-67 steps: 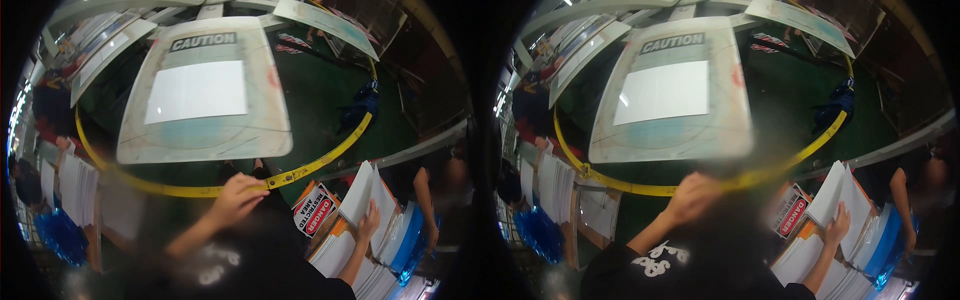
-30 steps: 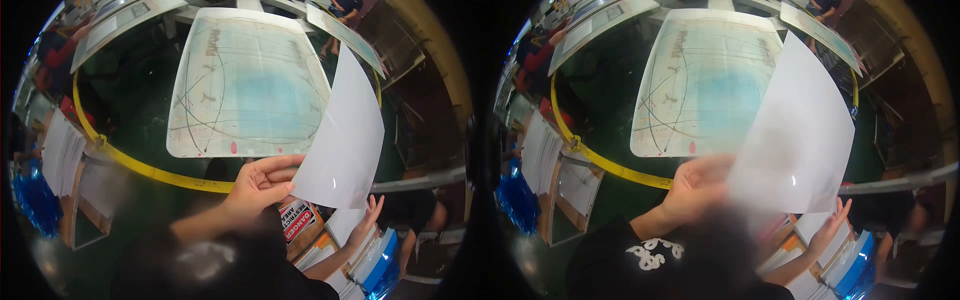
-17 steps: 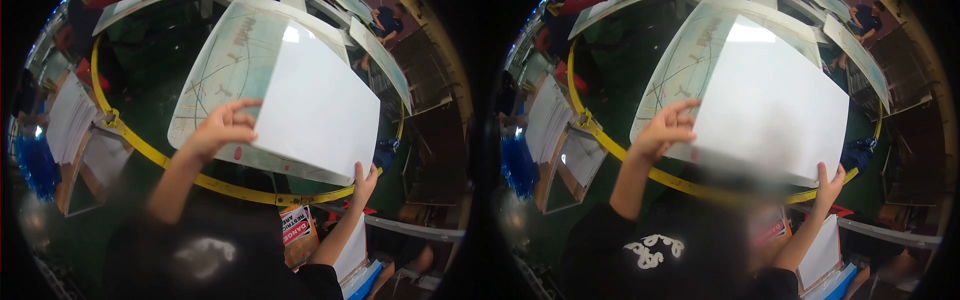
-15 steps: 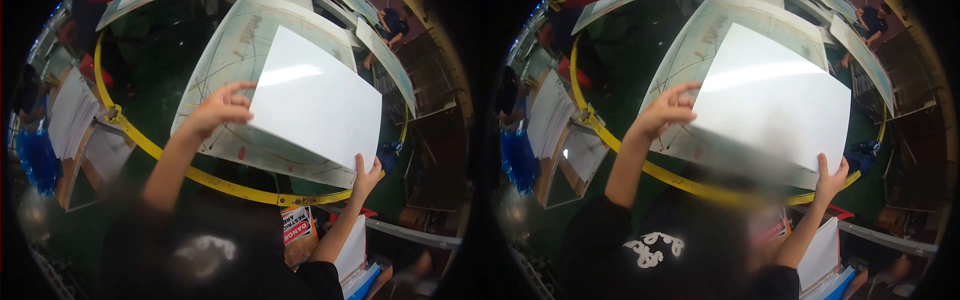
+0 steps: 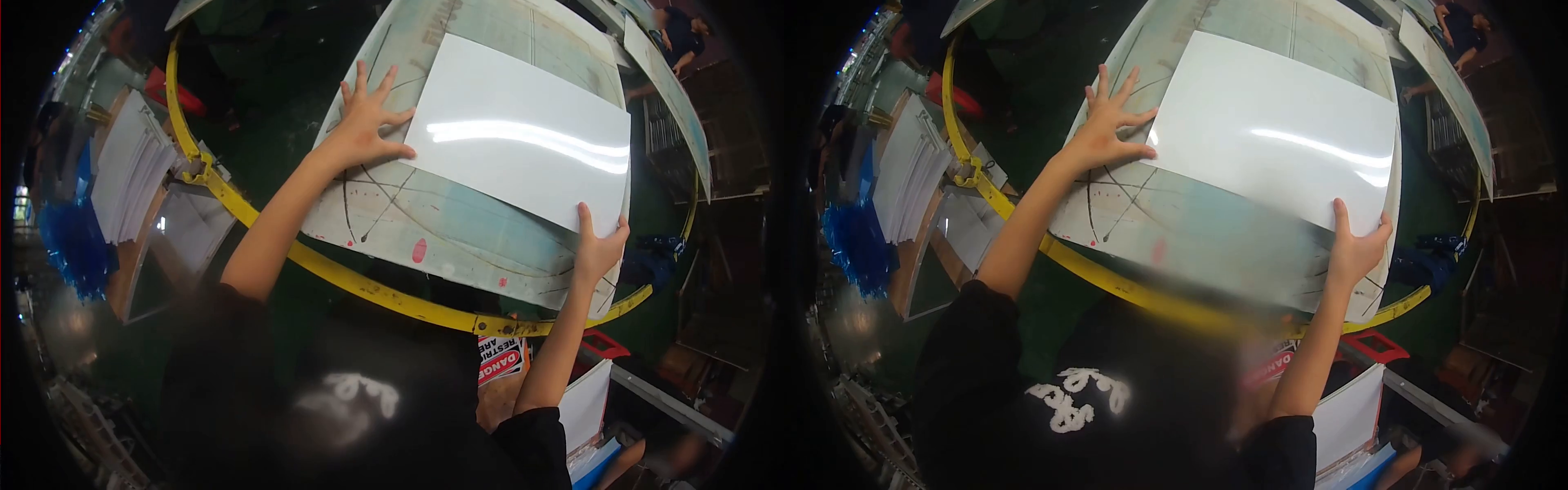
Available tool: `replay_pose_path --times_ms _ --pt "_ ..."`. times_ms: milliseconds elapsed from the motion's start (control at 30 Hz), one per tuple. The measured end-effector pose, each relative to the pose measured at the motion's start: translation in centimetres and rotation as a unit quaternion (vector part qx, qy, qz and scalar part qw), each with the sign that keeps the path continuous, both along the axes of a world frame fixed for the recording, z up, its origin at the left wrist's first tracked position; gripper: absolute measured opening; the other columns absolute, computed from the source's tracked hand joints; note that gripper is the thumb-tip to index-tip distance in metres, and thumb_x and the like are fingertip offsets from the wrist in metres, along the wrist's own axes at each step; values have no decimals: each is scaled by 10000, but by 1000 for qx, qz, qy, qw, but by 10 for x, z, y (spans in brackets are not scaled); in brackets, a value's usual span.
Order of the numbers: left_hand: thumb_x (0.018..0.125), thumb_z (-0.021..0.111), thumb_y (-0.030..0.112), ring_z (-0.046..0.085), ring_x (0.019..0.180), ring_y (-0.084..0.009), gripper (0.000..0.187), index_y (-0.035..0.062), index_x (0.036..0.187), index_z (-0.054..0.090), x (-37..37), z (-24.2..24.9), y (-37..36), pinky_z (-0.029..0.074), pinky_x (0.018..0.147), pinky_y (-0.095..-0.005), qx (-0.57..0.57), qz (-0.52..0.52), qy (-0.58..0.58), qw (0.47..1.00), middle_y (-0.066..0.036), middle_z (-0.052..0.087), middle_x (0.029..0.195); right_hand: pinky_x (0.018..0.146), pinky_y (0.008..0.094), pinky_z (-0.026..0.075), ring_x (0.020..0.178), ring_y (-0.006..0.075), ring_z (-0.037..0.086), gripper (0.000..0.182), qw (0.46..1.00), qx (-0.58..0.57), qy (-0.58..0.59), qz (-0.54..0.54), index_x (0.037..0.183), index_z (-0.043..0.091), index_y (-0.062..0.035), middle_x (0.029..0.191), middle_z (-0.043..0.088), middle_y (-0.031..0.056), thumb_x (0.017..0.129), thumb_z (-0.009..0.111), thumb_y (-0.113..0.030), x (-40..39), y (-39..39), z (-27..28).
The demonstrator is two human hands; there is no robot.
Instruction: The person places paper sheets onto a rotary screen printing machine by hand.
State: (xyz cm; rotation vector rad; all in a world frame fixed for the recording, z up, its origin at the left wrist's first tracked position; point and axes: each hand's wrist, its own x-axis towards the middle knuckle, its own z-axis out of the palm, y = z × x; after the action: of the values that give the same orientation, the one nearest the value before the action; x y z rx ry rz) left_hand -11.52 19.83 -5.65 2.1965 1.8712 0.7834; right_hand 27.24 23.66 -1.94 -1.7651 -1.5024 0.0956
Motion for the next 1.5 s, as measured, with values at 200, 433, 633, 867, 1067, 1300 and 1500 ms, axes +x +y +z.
replay_pose_path --times_ms 200,433,633,867,1067,1300,1500 --pt "594 758 543 -208 1350 -454 620 171 1085 693 -1 7 5 -129 1010 -657 -3 -7 19 1000 -109 119 1536 905 345 432 1012 290 578 756 1000 -25 -7 -3 1140 496 93 1084 587 215 663 804 -407 -3 4 1" --pt "610 724 582 -198 1353 -454 625 175 1083 695 -4 7 7 -121 1003 -669 22 -29 60 998 -77 121 1540 912 362 427 1035 314 573 783 999 -35 -21 -8 1161 490 80 1102 586 215 648 801 -423 2 6 -10" --pt "603 714 593 -187 1357 -454 659 189 1122 675 0 8 2 -94 986 -704 9 -15 78 997 -74 111 1542 899 374 433 1026 326 579 781 998 -54 -25 0 1163 495 61 1096 590 213 635 801 -426 7 9 -17" --pt "588 729 548 -165 1359 -457 630 239 1133 668 12 13 -7 -70 929 -770 -19 60 84 994 -72 123 1537 896 381 437 1017 337 584 806 997 -76 -32 0 1166 494 63 1085 596 223 629 791 -460 7 15 -20" --pt "594 733 523 -151 1363 -453 601 253 1128 669 16 19 -10 -61 919 -782 -37 70 93 992 -78 150 1529 900 369 431 1010 314 586 786 996 -84 -28 -1 1142 517 77 1073 601 228 637 799 -455 5 20 -18" --pt "613 721 519 -89 1373 -446 544 254 1087 689 17 22 -9 -47 938 -773 5 52 152 987 -75 193 1516 889 392 440 1009 357 588 835 993 -113 -38 1 1179 495 51 1087 602 236 621 776 -504 10 21 -21" --pt "634 710 509 -79 1388 -406 549 234 1108 678 26 34 -7 -18 962 -755 -30 50 203 978 -52 179 1522 884 415 434 996 373 580 842 991 -119 -52 -9 1151 524 50 1055 605 249 611 757 -552 9 20 -20"
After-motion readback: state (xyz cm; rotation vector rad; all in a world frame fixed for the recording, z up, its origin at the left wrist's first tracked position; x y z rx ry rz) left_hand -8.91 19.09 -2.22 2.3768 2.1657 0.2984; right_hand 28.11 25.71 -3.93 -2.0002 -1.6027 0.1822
